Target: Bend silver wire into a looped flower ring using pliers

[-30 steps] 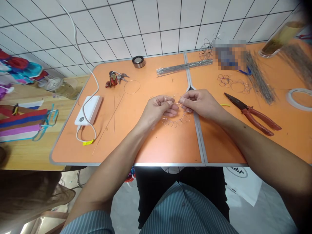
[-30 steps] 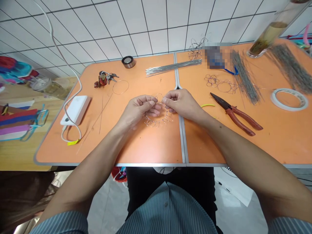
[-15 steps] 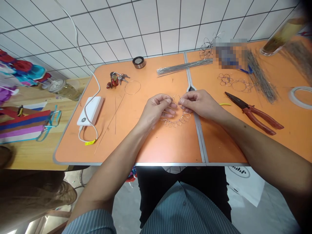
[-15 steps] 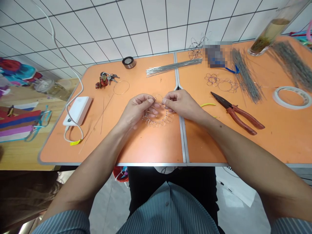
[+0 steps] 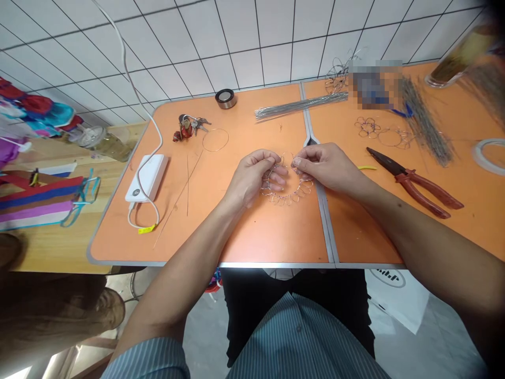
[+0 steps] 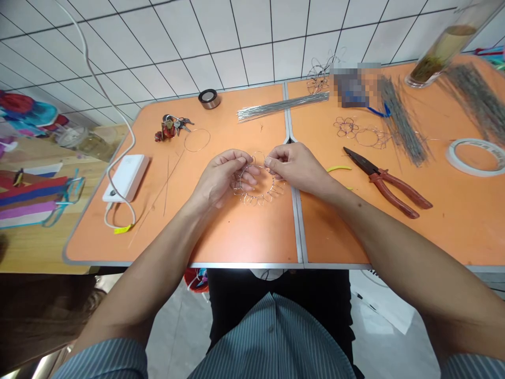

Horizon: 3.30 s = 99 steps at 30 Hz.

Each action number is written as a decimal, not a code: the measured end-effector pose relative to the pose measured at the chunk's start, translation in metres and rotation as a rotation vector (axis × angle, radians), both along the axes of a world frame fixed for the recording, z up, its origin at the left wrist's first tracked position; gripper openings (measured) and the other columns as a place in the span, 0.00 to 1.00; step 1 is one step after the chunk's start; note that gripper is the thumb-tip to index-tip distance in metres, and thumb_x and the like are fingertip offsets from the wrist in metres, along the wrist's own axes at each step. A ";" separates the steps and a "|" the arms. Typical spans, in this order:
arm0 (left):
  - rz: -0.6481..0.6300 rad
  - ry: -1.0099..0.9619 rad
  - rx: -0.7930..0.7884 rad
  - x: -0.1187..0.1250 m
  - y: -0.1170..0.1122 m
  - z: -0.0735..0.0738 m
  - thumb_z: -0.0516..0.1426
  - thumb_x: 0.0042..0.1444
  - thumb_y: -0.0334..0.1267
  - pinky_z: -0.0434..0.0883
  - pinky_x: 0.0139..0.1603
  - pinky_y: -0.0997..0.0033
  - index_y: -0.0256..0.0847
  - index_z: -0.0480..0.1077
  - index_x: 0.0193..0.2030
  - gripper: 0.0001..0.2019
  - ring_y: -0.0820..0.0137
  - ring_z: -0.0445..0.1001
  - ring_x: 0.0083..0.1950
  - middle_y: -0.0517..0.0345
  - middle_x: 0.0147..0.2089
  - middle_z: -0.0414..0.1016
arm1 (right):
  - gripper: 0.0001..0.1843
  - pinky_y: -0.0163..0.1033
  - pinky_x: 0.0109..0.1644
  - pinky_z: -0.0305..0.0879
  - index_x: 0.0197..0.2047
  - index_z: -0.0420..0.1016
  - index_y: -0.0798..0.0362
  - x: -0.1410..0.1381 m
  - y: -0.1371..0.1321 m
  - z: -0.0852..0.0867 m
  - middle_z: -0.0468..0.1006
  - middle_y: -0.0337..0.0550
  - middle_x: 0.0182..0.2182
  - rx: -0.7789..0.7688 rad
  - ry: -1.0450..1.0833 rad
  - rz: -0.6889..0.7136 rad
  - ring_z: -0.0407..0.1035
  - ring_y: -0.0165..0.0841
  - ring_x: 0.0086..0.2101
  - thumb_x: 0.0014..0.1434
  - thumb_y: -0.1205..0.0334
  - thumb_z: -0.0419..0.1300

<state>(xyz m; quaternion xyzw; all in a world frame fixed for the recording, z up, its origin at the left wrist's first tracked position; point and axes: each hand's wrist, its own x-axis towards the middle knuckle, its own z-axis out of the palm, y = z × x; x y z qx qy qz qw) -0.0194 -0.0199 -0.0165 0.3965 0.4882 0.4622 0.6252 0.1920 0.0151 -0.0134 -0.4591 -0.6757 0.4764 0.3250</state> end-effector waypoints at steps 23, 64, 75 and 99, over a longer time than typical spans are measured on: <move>0.054 0.075 0.041 0.002 0.001 -0.001 0.61 0.66 0.29 0.66 0.19 0.79 0.39 0.73 0.34 0.07 0.79 0.72 0.21 0.56 0.36 0.85 | 0.09 0.41 0.37 0.67 0.36 0.83 0.50 0.000 -0.002 0.003 0.81 0.41 0.30 0.108 0.029 -0.072 0.73 0.34 0.31 0.68 0.56 0.72; -0.045 -0.071 -0.088 0.000 0.004 -0.007 0.60 0.69 0.29 0.72 0.25 0.78 0.38 0.73 0.37 0.07 0.76 0.78 0.24 0.52 0.37 0.87 | 0.07 0.43 0.40 0.69 0.34 0.84 0.47 0.001 -0.003 0.011 0.83 0.40 0.32 0.193 0.037 -0.140 0.74 0.36 0.34 0.65 0.58 0.73; -0.082 -0.022 -0.100 0.004 -0.001 -0.001 0.64 0.67 0.31 0.71 0.26 0.77 0.39 0.72 0.37 0.07 0.77 0.78 0.24 0.52 0.37 0.87 | 0.08 0.44 0.41 0.70 0.32 0.84 0.47 0.001 -0.004 0.013 0.84 0.41 0.32 0.198 0.024 -0.101 0.75 0.38 0.36 0.63 0.58 0.74; -0.111 -0.025 -0.095 0.005 -0.004 0.002 0.63 0.67 0.29 0.69 0.23 0.79 0.37 0.74 0.37 0.07 0.77 0.76 0.23 0.51 0.37 0.87 | 0.08 0.43 0.40 0.70 0.29 0.82 0.48 -0.002 -0.001 0.008 0.82 0.40 0.30 0.180 -0.011 -0.090 0.74 0.36 0.34 0.59 0.62 0.74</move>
